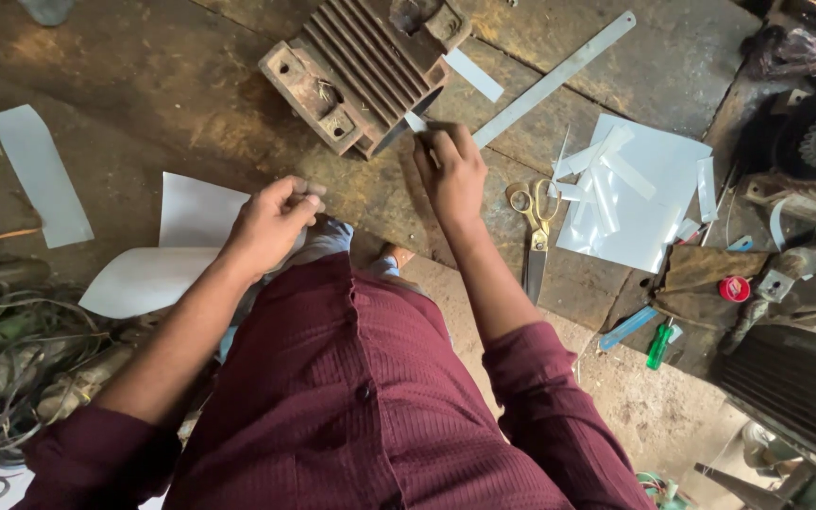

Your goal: The person cuts small rectangular pieces of white insulating material using scissors and inserts them into the slots of a motor housing. The person repeatedly cuts, folds, and places the pieces into the housing's grooves.

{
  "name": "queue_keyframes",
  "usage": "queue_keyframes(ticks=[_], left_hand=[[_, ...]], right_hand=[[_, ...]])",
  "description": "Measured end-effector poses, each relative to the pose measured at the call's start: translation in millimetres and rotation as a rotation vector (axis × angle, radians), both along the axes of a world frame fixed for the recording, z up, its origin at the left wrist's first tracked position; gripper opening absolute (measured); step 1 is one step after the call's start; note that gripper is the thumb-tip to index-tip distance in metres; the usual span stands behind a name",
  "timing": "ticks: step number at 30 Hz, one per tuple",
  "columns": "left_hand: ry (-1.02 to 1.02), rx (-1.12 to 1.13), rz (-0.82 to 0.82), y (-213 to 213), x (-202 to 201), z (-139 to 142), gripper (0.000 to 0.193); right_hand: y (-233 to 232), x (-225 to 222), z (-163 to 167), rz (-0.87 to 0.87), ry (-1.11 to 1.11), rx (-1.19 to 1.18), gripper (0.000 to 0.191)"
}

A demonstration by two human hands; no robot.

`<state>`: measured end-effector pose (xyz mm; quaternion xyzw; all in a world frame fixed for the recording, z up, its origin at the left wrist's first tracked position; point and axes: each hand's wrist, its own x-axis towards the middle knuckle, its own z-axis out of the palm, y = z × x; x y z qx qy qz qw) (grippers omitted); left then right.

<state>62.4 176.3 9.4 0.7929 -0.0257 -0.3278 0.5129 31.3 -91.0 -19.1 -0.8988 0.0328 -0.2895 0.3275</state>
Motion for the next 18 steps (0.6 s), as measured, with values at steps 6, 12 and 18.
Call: queue_keyframes(ticks=[6,12,18], left_hand=[[0.024,-0.028,0.019,2,10,-4,0.02],[-0.081,-0.102,0.048,13,42,-2,0.02],[-0.512,-0.052,0.003,14,96,-6,0.037]], right_hand=[[6,15,-5,-0.015,0.148,0.011,0.02],[13,15,6,-0.002,0.038,-0.063,0.021],[40,26,14,-0.121,0.107,0.151,0.016]])
